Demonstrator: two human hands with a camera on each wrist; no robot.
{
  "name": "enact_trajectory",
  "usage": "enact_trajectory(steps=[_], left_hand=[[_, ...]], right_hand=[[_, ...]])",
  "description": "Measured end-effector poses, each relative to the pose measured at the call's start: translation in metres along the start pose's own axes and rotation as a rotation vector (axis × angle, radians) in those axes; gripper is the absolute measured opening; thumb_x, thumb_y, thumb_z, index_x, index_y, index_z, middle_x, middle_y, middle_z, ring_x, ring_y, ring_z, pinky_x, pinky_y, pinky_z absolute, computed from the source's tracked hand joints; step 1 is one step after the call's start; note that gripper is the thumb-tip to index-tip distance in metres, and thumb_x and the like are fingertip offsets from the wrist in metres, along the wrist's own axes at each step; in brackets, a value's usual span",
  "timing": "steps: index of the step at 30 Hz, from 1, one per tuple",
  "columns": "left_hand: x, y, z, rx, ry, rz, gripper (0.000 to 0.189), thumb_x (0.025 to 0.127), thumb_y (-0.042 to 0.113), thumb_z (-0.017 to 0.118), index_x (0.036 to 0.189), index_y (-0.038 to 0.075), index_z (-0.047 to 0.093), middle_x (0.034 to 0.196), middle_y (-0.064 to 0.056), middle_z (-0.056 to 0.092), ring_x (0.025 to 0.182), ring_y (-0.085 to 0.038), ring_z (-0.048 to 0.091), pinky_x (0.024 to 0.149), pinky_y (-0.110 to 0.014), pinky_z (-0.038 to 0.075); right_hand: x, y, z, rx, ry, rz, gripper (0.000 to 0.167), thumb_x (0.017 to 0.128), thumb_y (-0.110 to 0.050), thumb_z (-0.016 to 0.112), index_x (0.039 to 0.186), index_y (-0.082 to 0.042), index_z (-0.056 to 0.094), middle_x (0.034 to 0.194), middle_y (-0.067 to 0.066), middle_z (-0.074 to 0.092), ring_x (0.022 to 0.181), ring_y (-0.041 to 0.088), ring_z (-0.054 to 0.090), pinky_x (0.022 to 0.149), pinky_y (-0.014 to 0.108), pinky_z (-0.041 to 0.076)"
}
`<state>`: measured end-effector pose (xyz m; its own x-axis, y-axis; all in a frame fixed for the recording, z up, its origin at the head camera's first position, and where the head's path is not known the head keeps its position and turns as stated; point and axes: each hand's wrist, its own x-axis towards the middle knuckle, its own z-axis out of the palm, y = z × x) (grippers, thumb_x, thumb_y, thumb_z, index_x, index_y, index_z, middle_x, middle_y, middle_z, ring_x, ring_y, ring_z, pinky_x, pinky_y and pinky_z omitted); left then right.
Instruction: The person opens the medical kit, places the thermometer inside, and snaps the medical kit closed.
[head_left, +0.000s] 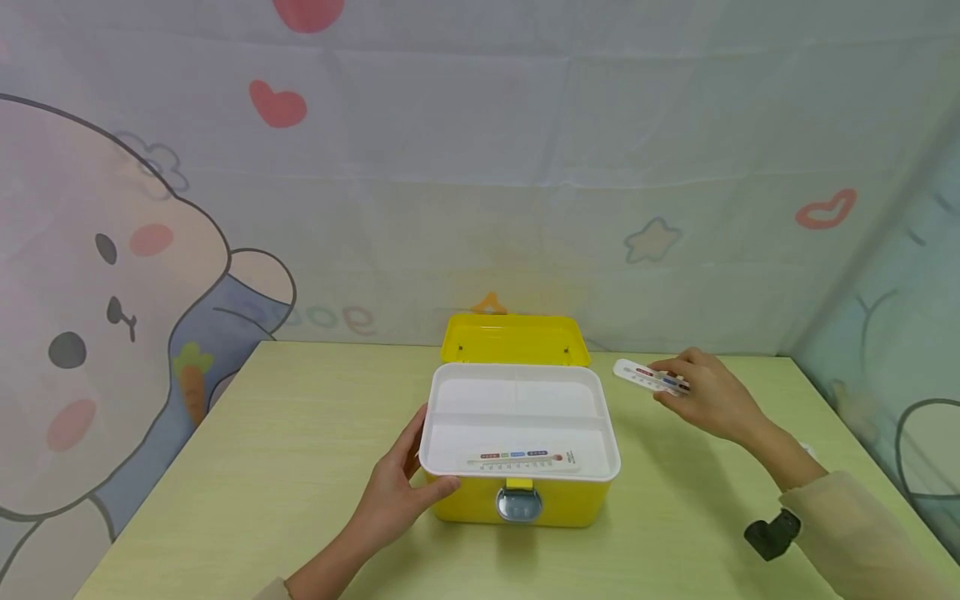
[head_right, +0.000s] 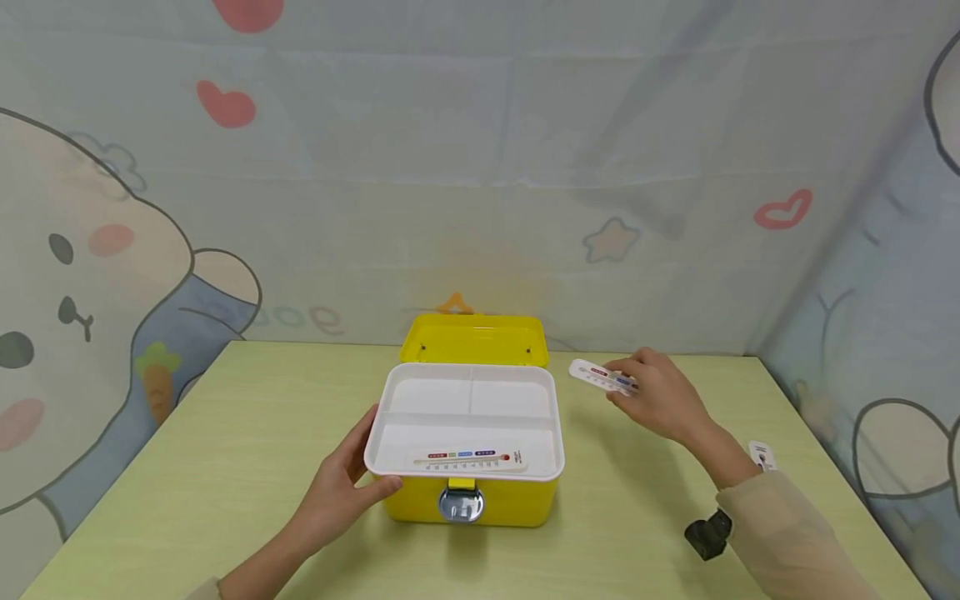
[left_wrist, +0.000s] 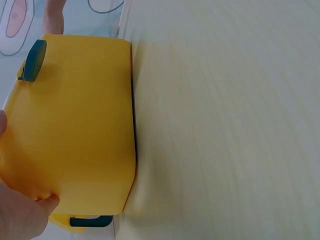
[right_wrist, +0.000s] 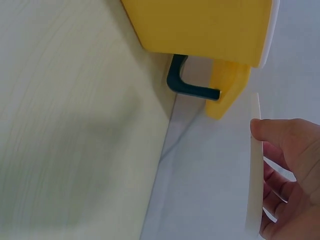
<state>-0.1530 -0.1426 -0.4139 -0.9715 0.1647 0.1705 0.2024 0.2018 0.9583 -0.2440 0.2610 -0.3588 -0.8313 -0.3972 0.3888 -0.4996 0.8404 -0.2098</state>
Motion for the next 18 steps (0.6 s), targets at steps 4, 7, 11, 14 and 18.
enact_trajectory(steps=[4,7,11,14,18], left_hand=[[0.000,0.000,0.000,0.000,-0.002,0.001,0.094,0.074,0.014,0.077,0.147,0.022,0.020,0.144,0.003,0.037,0.131,-0.015,0.038,0.108,-0.032,0.032],[0.000,-0.001,0.000,0.004,-0.001,0.003,0.094,0.074,0.013,0.077,0.147,0.022,0.019,0.144,0.003,0.037,0.130,-0.015,0.038,0.107,-0.032,0.032],[0.000,-0.001,0.000,0.009,0.002,0.004,0.095,0.073,0.012,0.077,0.147,0.023,0.019,0.143,0.002,0.038,0.130,-0.015,0.039,0.107,-0.031,0.033],[0.000,-0.001,0.000,0.010,0.001,0.005,0.094,0.074,0.012,0.077,0.147,0.023,0.020,0.143,0.002,0.038,0.130,-0.015,0.039,0.107,-0.031,0.033],[0.000,-0.001,0.000,0.006,-0.002,0.008,0.094,0.074,0.012,0.077,0.147,0.022,0.020,0.143,0.002,0.038,0.130,-0.015,0.039,0.107,-0.031,0.032]], right_hand=[[0.002,-0.005,-0.002,0.003,0.000,-0.023,0.036,0.075,-0.015,0.074,0.109,-0.005,0.067,0.092,0.011,0.058,0.075,0.019,0.052,0.060,0.030,0.043],[0.005,-0.011,-0.003,0.009,0.007,-0.046,0.035,0.075,-0.015,0.075,0.108,-0.006,0.067,0.091,0.009,0.059,0.075,0.018,0.051,0.061,0.030,0.043],[0.007,-0.019,-0.005,0.020,-0.003,-0.065,0.035,0.075,-0.015,0.075,0.108,-0.008,0.067,0.092,0.008,0.058,0.076,0.018,0.050,0.063,0.030,0.042],[0.009,-0.025,-0.007,0.025,-0.018,-0.068,0.035,0.076,-0.016,0.074,0.109,-0.009,0.067,0.094,0.008,0.058,0.078,0.018,0.050,0.064,0.030,0.043],[0.011,-0.033,-0.009,0.031,-0.025,-0.087,0.035,0.076,-0.015,0.075,0.109,-0.008,0.067,0.094,0.007,0.057,0.078,0.017,0.049,0.063,0.030,0.043]])
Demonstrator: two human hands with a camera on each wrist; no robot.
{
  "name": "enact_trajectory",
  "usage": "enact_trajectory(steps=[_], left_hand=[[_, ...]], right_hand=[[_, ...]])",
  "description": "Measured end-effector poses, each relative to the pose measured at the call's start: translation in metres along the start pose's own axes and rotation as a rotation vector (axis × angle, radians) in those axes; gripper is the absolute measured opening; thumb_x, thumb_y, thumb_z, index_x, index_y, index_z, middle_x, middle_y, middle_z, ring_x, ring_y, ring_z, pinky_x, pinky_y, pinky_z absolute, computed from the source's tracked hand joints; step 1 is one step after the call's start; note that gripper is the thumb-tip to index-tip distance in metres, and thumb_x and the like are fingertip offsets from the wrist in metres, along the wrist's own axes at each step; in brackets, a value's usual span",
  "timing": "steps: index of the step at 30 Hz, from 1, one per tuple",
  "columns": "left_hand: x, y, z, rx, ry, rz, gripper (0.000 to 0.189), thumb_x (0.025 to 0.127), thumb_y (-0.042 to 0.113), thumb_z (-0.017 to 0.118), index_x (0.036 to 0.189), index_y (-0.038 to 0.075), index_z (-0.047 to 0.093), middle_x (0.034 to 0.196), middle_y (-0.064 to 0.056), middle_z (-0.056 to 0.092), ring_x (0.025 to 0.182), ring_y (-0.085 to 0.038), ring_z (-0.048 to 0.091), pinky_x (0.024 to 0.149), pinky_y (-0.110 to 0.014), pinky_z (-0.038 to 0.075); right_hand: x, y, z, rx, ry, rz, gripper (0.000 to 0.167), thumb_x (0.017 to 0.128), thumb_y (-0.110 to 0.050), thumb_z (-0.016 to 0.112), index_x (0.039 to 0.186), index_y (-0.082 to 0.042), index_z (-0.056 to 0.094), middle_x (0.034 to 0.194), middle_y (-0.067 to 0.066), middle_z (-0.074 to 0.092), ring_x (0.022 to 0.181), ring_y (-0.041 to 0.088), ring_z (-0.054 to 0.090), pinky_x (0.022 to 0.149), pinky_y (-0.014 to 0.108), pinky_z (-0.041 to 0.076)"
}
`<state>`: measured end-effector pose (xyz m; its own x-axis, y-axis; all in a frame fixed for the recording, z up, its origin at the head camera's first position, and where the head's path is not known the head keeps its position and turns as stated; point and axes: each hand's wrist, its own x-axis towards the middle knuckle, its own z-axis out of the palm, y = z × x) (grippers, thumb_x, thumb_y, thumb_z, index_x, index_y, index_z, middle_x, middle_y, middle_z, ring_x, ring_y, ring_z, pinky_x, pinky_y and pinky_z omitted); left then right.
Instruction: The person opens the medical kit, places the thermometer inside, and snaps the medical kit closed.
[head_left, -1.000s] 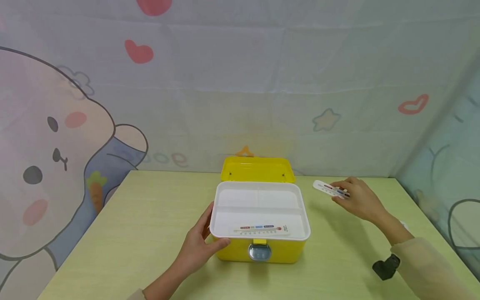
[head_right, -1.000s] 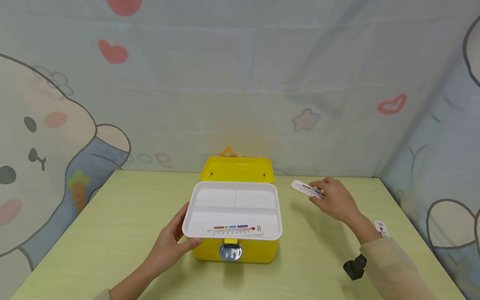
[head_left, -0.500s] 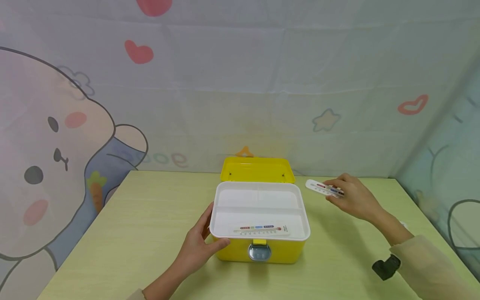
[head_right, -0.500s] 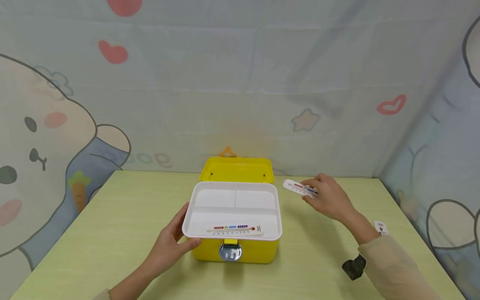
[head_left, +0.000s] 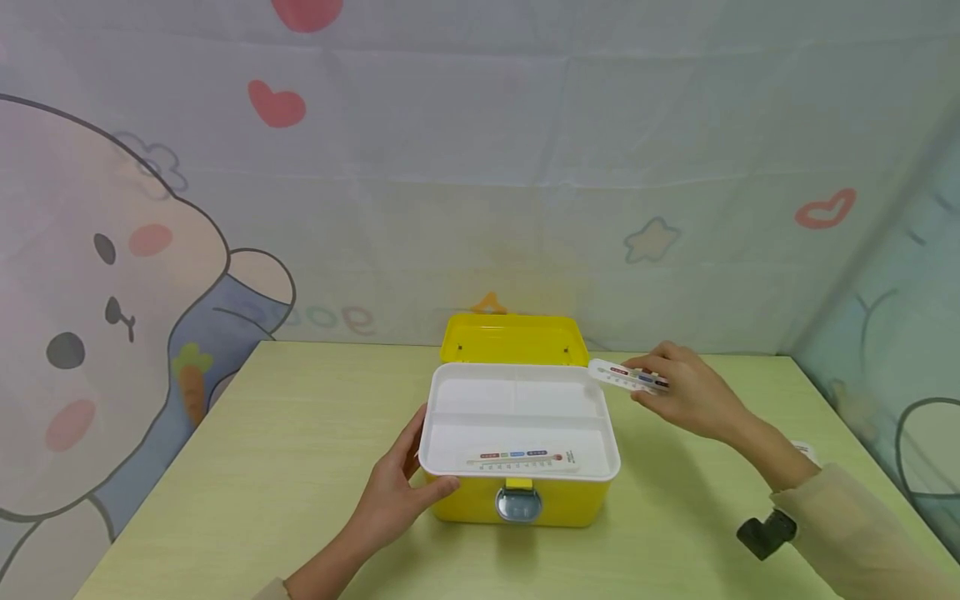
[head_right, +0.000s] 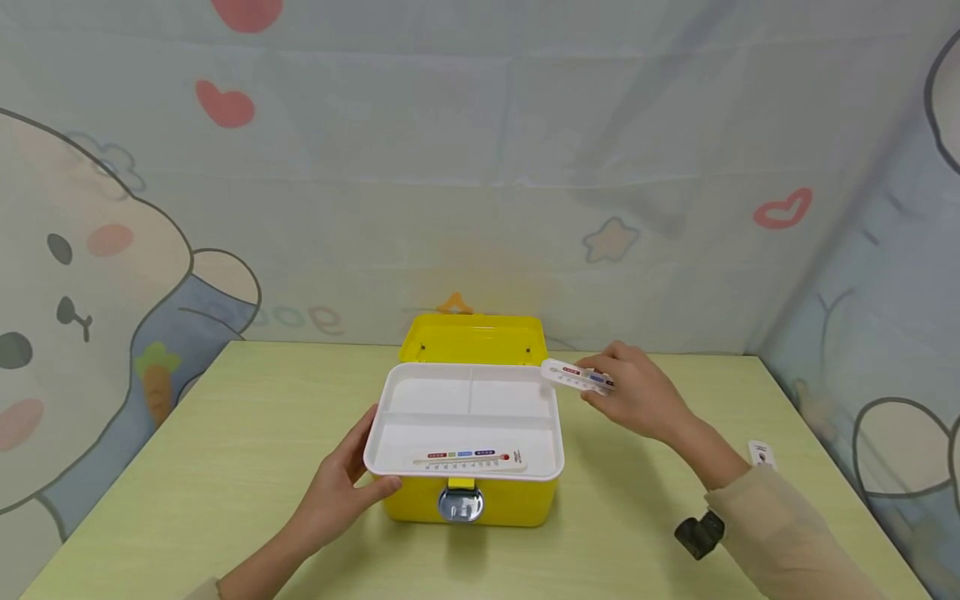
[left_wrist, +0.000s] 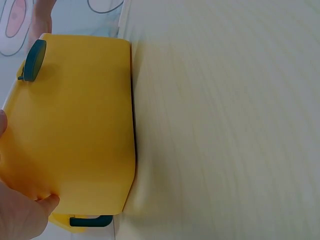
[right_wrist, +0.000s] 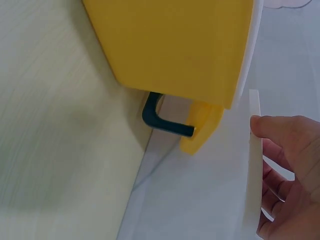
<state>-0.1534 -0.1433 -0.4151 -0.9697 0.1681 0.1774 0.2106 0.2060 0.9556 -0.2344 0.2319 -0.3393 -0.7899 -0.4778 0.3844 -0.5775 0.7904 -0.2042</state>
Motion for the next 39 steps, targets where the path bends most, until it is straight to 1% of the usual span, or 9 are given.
enact_trajectory(steps=[4,11,19,24,35,39], left_hand=[[0.000,0.000,0.000,-0.003,-0.001,0.001,0.094,0.074,0.012,0.077,0.147,0.022,0.020,0.144,0.002,0.038,0.130,-0.016,0.038,0.107,-0.031,0.032],[0.000,0.001,0.000,-0.002,-0.001,-0.003,0.093,0.074,0.013,0.077,0.147,0.024,0.020,0.144,0.003,0.037,0.130,-0.015,0.039,0.107,-0.032,0.032],[0.000,0.001,0.001,-0.001,0.000,0.002,0.094,0.074,0.013,0.078,0.147,0.022,0.020,0.144,0.002,0.036,0.131,-0.016,0.038,0.107,-0.031,0.032],[0.000,0.001,0.001,0.000,-0.001,0.002,0.094,0.074,0.013,0.077,0.147,0.022,0.020,0.145,0.001,0.036,0.131,-0.016,0.038,0.107,-0.031,0.032],[0.000,0.003,0.000,0.000,-0.001,-0.004,0.095,0.073,0.012,0.078,0.147,0.022,0.020,0.145,0.001,0.036,0.131,-0.016,0.037,0.107,-0.032,0.032],[0.000,0.002,0.000,0.003,0.000,0.000,0.094,0.073,0.013,0.078,0.147,0.022,0.020,0.144,0.001,0.037,0.131,-0.017,0.038,0.107,-0.032,0.032]], right_hand=[[0.002,-0.007,-0.003,0.011,-0.011,-0.016,0.034,0.076,-0.014,0.074,0.109,-0.009,0.067,0.094,0.005,0.057,0.078,0.016,0.048,0.062,0.028,0.042],[0.006,-0.020,-0.005,0.014,-0.057,-0.014,0.034,0.077,-0.018,0.073,0.110,-0.013,0.067,0.092,0.003,0.056,0.077,0.015,0.045,0.061,0.025,0.041],[0.011,-0.035,-0.010,0.034,-0.048,-0.064,0.034,0.077,-0.018,0.074,0.110,-0.013,0.068,0.090,-0.001,0.055,0.078,0.013,0.044,0.062,0.024,0.042],[0.012,-0.044,-0.011,0.067,-0.056,-0.068,0.033,0.077,-0.016,0.074,0.109,-0.012,0.068,0.091,-0.001,0.055,0.080,0.013,0.045,0.063,0.024,0.043],[0.019,-0.064,-0.001,0.107,-0.111,-0.081,0.032,0.076,-0.019,0.075,0.108,-0.016,0.068,0.092,-0.002,0.054,0.081,0.013,0.044,0.064,0.022,0.043],[0.021,-0.072,0.003,0.109,-0.119,-0.100,0.032,0.077,-0.020,0.075,0.107,-0.017,0.068,0.092,-0.002,0.054,0.082,0.013,0.043,0.065,0.022,0.042]])
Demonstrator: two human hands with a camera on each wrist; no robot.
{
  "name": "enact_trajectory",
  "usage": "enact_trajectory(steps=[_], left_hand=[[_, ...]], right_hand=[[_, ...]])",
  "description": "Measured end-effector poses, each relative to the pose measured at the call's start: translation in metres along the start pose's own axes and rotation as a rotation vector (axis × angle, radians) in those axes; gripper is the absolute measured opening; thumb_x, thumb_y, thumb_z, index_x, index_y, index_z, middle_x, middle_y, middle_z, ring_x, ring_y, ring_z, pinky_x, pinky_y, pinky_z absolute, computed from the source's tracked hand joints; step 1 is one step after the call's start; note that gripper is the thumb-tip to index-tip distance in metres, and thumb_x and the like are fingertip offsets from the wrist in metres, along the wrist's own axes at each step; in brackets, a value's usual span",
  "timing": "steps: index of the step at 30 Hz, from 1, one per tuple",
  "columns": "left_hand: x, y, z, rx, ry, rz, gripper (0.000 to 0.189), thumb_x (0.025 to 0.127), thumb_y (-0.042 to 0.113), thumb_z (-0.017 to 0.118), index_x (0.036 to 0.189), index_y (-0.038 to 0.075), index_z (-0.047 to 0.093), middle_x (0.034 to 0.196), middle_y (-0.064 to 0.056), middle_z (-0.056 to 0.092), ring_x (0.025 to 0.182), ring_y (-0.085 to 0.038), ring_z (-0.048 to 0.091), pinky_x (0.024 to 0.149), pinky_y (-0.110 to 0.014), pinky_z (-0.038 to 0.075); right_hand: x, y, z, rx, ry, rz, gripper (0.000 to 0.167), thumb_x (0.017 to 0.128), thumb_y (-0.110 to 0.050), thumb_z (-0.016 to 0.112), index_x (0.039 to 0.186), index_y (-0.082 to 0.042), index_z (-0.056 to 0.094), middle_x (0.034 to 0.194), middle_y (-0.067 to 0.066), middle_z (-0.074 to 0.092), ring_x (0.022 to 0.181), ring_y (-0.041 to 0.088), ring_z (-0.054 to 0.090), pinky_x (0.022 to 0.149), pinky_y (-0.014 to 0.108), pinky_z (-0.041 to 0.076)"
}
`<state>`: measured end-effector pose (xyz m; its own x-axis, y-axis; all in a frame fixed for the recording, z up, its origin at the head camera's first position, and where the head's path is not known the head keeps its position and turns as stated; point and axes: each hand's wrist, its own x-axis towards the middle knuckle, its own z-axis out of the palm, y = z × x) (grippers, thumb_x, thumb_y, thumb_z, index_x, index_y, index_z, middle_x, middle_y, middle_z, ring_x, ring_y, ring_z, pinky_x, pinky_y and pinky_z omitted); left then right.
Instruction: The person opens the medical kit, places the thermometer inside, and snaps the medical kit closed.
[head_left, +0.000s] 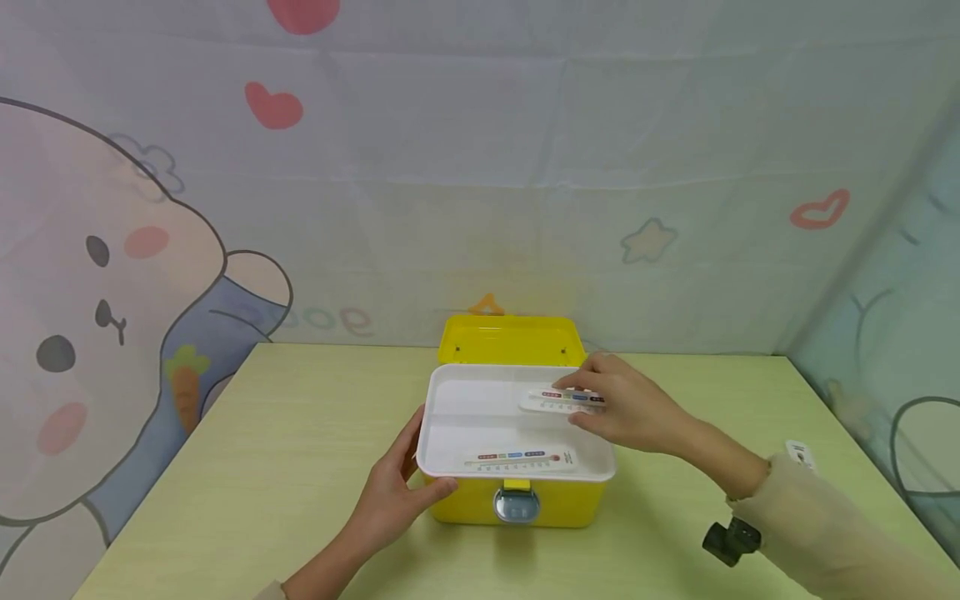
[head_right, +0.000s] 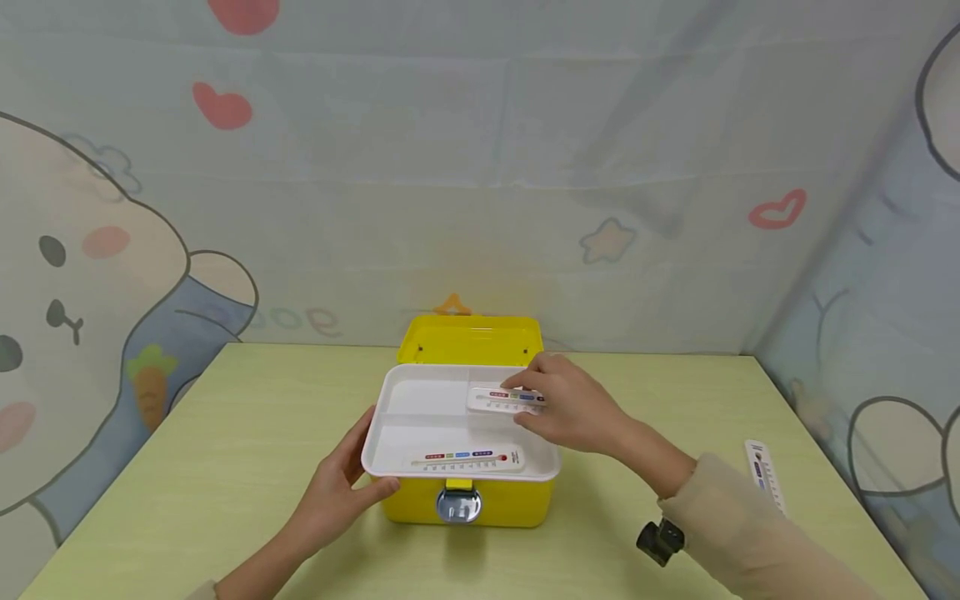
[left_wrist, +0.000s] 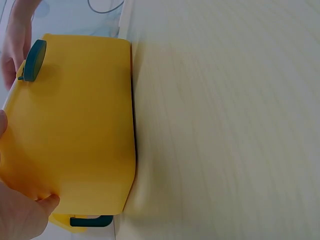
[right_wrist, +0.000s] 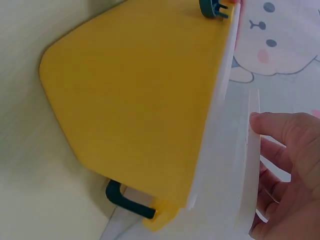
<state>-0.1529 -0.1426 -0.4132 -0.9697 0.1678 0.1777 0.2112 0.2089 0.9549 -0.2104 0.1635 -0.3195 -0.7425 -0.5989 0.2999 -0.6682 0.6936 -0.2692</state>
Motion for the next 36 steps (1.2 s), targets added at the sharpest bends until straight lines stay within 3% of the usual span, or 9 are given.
enact_trajectory(steps=[5,14,21,36], left_hand=[[0.000,0.000,0.000,-0.005,-0.003,0.012,0.094,0.074,0.013,0.077,0.147,0.021,0.020,0.144,0.000,0.037,0.131,-0.017,0.038,0.107,-0.032,0.032],[-0.001,0.000,-0.001,-0.007,-0.004,0.022,0.094,0.073,0.013,0.078,0.147,0.020,0.020,0.143,0.000,0.038,0.129,-0.017,0.040,0.107,-0.031,0.033],[-0.001,-0.001,0.000,-0.007,-0.005,0.017,0.094,0.074,0.014,0.078,0.147,0.021,0.020,0.144,0.000,0.037,0.130,-0.017,0.038,0.107,-0.032,0.032],[0.000,-0.003,-0.001,0.001,-0.004,0.026,0.095,0.073,0.018,0.078,0.148,0.020,0.019,0.145,0.000,0.037,0.131,-0.017,0.037,0.107,-0.033,0.032]], right_hand=[[0.003,-0.009,0.004,0.001,-0.007,-0.042,0.031,0.076,-0.020,0.075,0.106,-0.015,0.068,0.092,-0.001,0.055,0.081,0.011,0.043,0.066,0.022,0.042],[0.009,-0.021,0.011,0.025,-0.059,-0.051,0.030,0.078,-0.022,0.073,0.107,-0.016,0.068,0.095,-0.003,0.056,0.080,0.010,0.043,0.067,0.021,0.041],[0.014,-0.028,0.017,0.018,-0.054,-0.063,0.030,0.078,-0.022,0.072,0.107,-0.018,0.068,0.094,-0.004,0.056,0.082,0.010,0.044,0.069,0.021,0.042],[0.023,-0.039,0.024,0.028,-0.103,-0.045,0.028,0.077,-0.021,0.071,0.105,-0.019,0.069,0.091,-0.006,0.055,0.080,0.009,0.044,0.069,0.021,0.041]])
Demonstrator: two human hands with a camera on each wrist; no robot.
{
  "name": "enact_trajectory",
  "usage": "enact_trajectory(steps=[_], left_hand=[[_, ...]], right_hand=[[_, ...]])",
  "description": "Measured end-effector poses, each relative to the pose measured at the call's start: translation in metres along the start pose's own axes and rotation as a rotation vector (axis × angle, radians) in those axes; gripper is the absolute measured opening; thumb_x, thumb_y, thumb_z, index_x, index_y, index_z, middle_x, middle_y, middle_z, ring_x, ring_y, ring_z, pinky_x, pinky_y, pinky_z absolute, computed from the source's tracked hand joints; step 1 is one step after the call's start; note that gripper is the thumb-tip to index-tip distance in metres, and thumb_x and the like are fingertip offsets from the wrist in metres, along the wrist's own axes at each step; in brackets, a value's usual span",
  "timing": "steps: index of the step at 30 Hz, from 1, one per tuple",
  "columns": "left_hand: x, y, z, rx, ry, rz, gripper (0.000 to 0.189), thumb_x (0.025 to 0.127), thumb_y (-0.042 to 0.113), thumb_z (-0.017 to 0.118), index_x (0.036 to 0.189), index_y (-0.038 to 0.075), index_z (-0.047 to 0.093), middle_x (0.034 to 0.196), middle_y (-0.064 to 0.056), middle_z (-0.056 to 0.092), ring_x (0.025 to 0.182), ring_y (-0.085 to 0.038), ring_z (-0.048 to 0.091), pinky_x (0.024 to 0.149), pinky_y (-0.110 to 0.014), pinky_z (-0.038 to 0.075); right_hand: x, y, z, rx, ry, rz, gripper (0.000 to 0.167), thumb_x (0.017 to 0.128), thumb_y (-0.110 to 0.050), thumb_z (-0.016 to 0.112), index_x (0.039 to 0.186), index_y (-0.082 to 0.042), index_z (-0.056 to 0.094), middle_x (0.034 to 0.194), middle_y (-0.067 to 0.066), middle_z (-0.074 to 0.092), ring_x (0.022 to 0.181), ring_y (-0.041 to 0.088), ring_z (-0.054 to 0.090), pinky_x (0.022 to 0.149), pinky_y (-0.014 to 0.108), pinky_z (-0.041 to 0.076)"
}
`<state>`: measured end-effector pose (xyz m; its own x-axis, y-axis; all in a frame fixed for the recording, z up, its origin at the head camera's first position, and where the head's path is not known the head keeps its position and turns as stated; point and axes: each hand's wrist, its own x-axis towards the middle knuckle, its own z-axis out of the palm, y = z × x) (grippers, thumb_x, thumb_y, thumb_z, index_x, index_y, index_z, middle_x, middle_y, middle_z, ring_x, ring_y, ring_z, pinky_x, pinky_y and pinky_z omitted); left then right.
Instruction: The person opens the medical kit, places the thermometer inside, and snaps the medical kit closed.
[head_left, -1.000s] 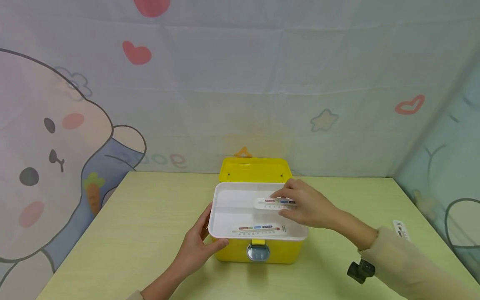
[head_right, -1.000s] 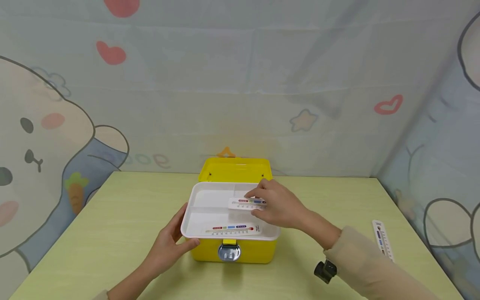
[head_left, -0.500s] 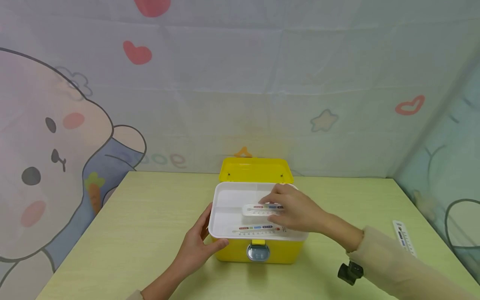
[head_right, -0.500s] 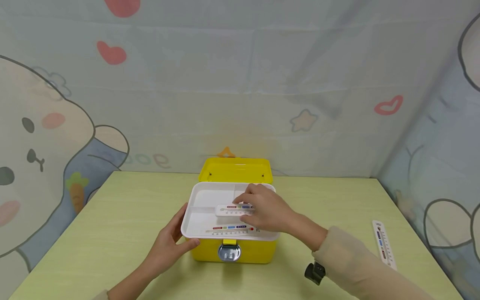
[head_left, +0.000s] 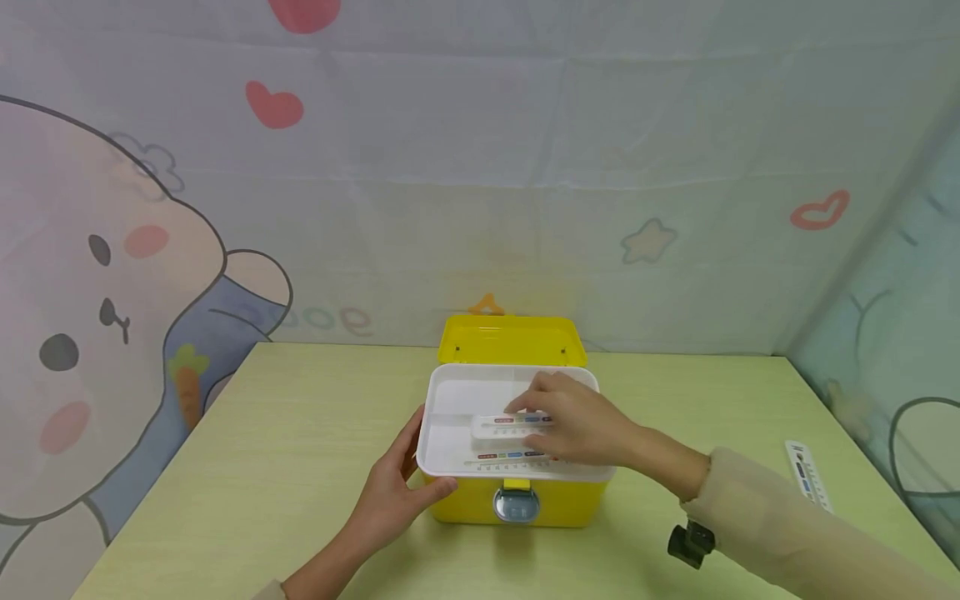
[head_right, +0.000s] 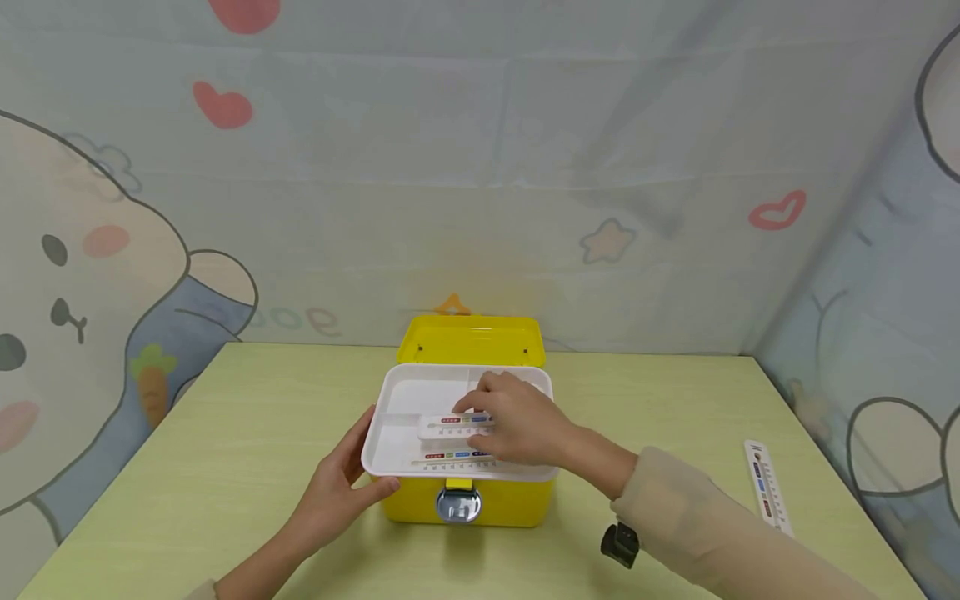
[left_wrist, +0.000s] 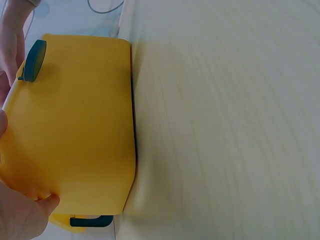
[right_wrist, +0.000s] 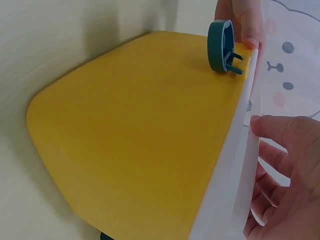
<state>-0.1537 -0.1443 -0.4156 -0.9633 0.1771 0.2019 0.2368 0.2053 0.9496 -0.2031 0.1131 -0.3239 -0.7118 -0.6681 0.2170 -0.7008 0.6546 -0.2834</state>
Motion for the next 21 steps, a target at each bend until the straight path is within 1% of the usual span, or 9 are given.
enact_trajectory(steps=[6,15,21], left_hand=[[0.0002,0.0003,0.0003,-0.002,-0.002,-0.010,0.095,0.074,0.017,0.078,0.148,0.020,0.019,0.145,0.000,0.036,0.132,-0.017,0.037,0.107,-0.033,0.032],[-0.0005,0.0031,0.0006,-0.006,-0.001,-0.014,0.095,0.074,0.016,0.078,0.148,0.019,0.019,0.146,-0.001,0.035,0.132,-0.017,0.036,0.107,-0.032,0.032],[-0.0007,0.0039,0.0010,-0.009,0.000,-0.017,0.094,0.074,0.013,0.077,0.148,0.020,0.019,0.146,0.000,0.034,0.132,-0.017,0.035,0.107,-0.033,0.032]], right_hand=[[0.0010,-0.0018,0.0030,-0.023,-0.003,-0.014,0.029,0.076,-0.022,0.074,0.104,-0.019,0.069,0.089,-0.005,0.054,0.079,0.010,0.044,0.069,0.021,0.041],[0.0053,-0.0037,0.0060,-0.036,-0.009,-0.012,0.031,0.076,-0.023,0.075,0.105,-0.018,0.069,0.093,-0.005,0.056,0.082,0.010,0.046,0.072,0.023,0.043],[0.0079,-0.0047,0.0080,-0.049,-0.005,-0.016,0.031,0.075,-0.024,0.075,0.105,-0.019,0.069,0.092,-0.005,0.056,0.081,0.010,0.046,0.072,0.022,0.043]])
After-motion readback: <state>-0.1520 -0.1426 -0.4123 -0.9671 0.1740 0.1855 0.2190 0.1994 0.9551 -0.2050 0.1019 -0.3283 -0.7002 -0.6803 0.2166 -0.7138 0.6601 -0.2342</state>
